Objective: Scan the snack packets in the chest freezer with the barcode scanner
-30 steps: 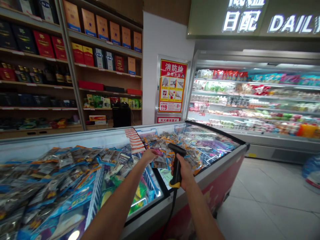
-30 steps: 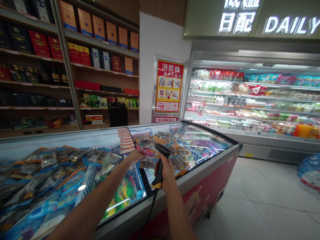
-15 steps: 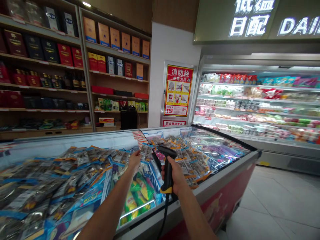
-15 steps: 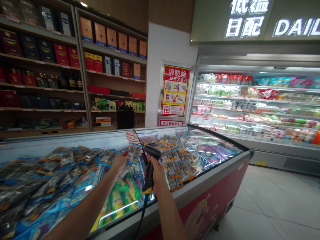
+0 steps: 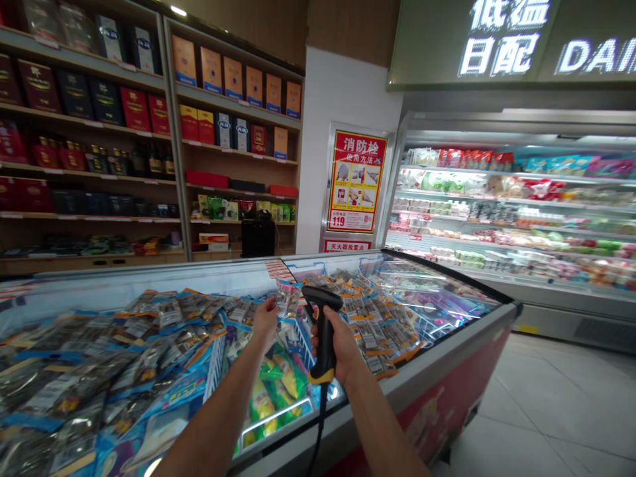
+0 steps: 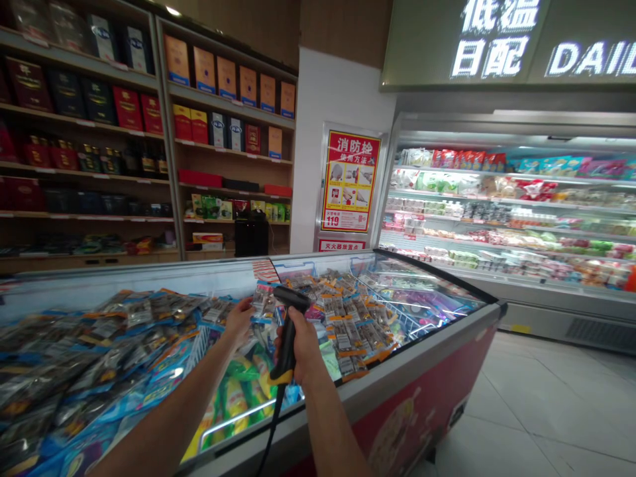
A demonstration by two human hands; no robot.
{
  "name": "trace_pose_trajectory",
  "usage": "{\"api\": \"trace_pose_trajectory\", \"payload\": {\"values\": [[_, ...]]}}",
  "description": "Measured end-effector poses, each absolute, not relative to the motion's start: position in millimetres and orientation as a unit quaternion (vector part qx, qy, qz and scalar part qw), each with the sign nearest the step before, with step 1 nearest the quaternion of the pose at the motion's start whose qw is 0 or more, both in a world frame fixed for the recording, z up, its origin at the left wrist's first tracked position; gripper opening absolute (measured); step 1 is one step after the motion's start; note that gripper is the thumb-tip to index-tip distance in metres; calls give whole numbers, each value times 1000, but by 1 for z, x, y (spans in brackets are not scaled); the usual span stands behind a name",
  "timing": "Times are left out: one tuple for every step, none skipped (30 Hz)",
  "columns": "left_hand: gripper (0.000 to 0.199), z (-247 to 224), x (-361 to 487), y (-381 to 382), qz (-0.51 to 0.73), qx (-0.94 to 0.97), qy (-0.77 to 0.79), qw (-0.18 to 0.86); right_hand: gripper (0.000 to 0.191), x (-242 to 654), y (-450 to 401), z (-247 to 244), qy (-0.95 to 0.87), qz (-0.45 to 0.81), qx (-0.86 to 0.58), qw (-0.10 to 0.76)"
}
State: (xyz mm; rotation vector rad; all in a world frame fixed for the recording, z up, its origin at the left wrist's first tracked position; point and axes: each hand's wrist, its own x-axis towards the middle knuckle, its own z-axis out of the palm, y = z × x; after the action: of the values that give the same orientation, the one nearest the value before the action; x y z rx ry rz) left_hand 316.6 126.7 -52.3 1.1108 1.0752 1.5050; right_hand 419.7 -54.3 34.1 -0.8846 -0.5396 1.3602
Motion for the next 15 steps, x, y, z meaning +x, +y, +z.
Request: {"api": "trace_pose_trajectory", "payload": {"values": [[40,-53,316,127,620,452,431,475,29,420,-54,35,-236,603,-389,655],[40,-53,315,127,626,450,422,477,29,421,-54,36,-235,607,-386,654],[39,-54,315,128,631,449,414,479,29,421,-54,36,-235,611,-383,652],[38,-54,315,128,634,449,408,479,28,421,-53,37,-236,615,-378,650],[38,-54,315,127,637,450,405,478,28,421,-52,38,-239,618,-373,650],[37,-54,315,127,638,452,404,475,27,421,-52,38,-243,619,-368,650],[37,-53,315,127,637,455,406,471,26,420,-51,39,-246,620,-365,649],[37,-53,315,126,636,459,410,466,25,419,-50,40,-248,620,-364,649],[37,-52,316,126,634,462,413,462,25,418,-50,40,-248,619,-367,648],[38,-52,316,125,633,464,415,460,25,417,-49,41,-248,618,-370,647],[38,-51,316,124,632,466,418,457,25,416,-49,42,-247,617,-375,646],[39,-50,316,123,628,472,427,448,25,415,-48,43,-246,616,-379,645],[38,-49,315,122,621,481,442,432,25,414,-48,44,-246,615,-382,645],[38,-48,313,121,613,491,461,413,25,413,-48,44,-245,615,-383,644],[37,-46,311,121,603,502,481,392,25,414,-47,44,-245,613,-385,645]]}}
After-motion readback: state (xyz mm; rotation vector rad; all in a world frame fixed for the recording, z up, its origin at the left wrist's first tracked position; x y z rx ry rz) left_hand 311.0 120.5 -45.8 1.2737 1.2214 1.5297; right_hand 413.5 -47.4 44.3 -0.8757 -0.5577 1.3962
